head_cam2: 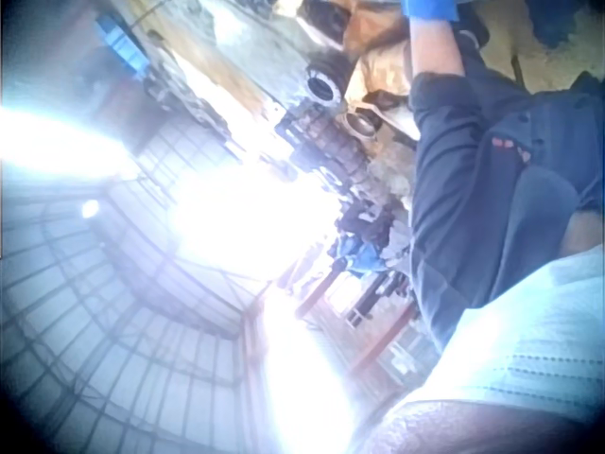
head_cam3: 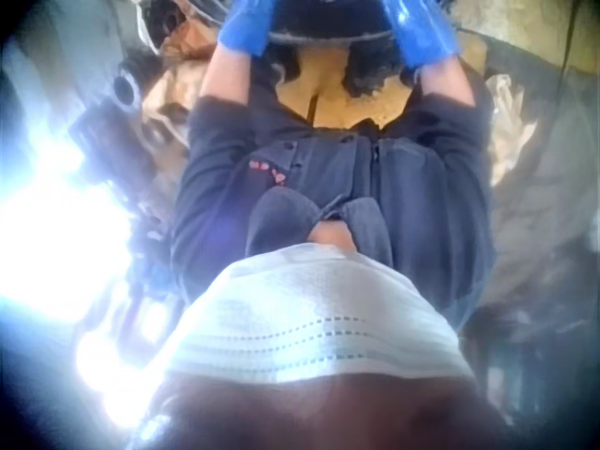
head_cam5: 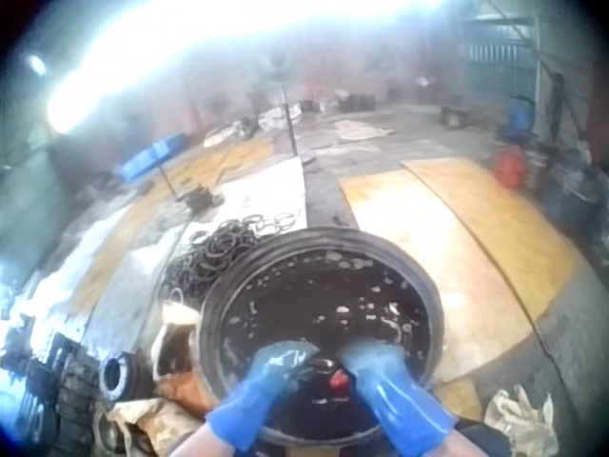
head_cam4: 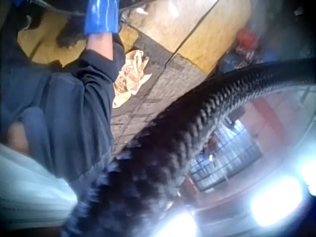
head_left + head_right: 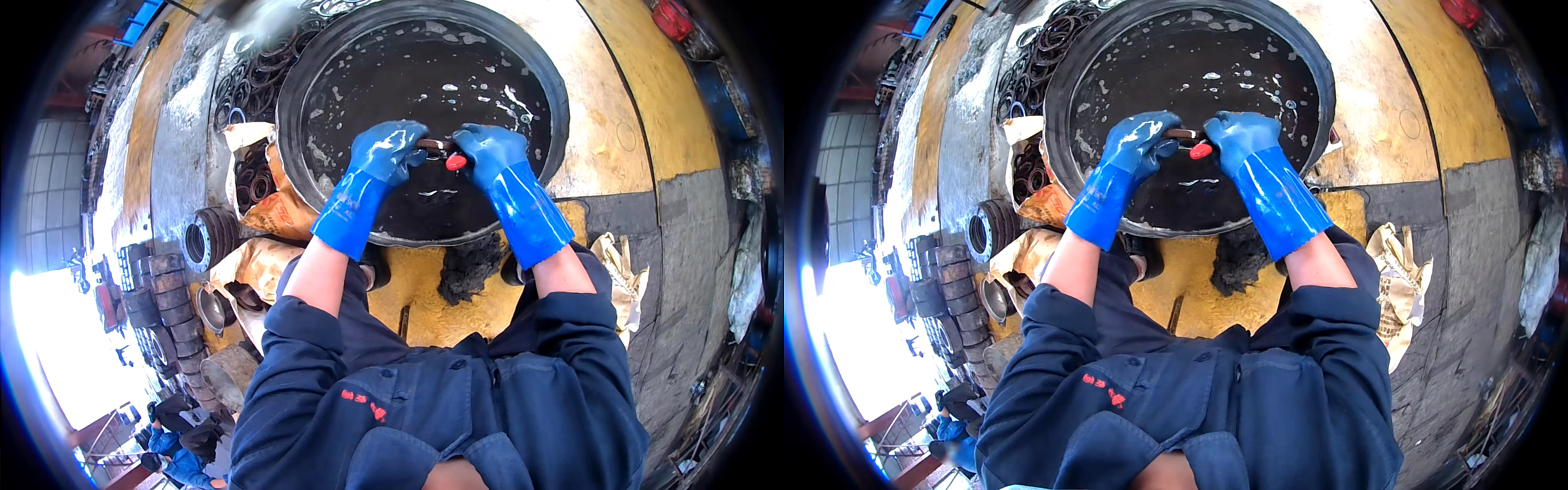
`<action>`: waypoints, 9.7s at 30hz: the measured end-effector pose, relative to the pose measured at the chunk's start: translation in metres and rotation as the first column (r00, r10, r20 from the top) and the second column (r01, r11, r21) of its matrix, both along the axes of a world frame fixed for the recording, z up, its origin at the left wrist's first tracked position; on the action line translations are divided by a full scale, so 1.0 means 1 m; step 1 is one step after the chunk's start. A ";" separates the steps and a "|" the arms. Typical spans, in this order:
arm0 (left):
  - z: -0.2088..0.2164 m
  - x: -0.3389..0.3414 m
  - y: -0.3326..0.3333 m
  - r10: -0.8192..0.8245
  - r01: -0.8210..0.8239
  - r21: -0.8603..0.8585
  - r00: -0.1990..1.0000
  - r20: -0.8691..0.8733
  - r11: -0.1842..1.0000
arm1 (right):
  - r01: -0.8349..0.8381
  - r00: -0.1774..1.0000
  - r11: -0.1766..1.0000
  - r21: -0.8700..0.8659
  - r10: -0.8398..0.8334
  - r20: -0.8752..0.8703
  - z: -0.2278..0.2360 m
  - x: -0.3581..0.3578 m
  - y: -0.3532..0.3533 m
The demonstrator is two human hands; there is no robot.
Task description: The person sits on the floor of a workshop, puts on clear plastic gloves, and then blue rubber gloves. They pick up a metal ring from a pile and use a brush to coat it with a dark liquid from a bucket, repeating the process for multiple rings.
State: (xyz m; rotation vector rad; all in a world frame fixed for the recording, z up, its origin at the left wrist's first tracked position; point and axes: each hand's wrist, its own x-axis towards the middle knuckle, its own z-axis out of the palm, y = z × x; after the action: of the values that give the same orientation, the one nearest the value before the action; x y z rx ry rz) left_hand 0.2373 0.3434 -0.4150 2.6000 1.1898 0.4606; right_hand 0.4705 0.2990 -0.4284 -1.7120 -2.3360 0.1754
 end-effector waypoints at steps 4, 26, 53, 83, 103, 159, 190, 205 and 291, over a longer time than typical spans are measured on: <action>0.006 -0.005 -0.009 0.140 -0.129 -0.245 0.990 0.027 0.961 | 0.104 0.955 0.995 -0.005 -0.102 -0.279 -0.004 0.005 -0.003; 0.000 -0.014 -0.017 0.674 -0.040 -0.774 0.522 0.523 0.632 | -0.008 0.266 0.756 -0.655 -0.630 -0.730 0.004 -0.020 -0.012; -0.016 -0.013 -0.034 0.660 -0.057 -0.802 0.603 0.447 0.595 | 0.140 0.895 0.987 0.077 -0.093 -0.437 -0.015 -0.019 -0.011; -0.011 -0.010 -0.030 0.651 -0.038 -0.801 0.606 0.457 0.598 | 0.130 0.955 0.971 0.200 -0.069 -0.289 -0.002 -0.028 -0.015; -0.012 0.005 -0.016 0.632 0.015 -0.795 0.597 0.493 0.606 | -0.135 0.429 0.723 -0.677 -0.574 -0.698 -0.026 -0.027 0.004; 0.011 -0.008 -0.026 0.784 0.092 -0.855 0.359 0.506 0.510 | 0.063 0.317 0.978 -0.197 -0.207 -0.926 0.009 -0.008 0.010; -0.035 0.015 -0.005 -0.203 0.227 -0.100 0.956 0.213 0.969 | 0.238 0.287 0.869 -0.433 -0.489 -0.824 0.008 0.031 0.006; -0.009 -0.012 -0.021 0.865 0.018 -0.999 0.500 0.039 0.034 | -0.188 0.626 0.644 -0.741 -0.503 -0.596 -0.004 -0.012 -0.015; 0.003 -0.006 -0.031 0.610 0.011 -0.837 0.680 0.407 0.546 | 0.150 -0.115 0.589 -0.794 -0.787 -0.606 -0.018 0.017 0.025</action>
State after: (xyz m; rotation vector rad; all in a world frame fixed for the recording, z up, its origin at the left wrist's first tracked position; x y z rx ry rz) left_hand 0.2318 0.3123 -0.4119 1.2307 1.2031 0.6630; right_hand 0.4879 0.3245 -0.4461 -1.6112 -0.4399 1.3903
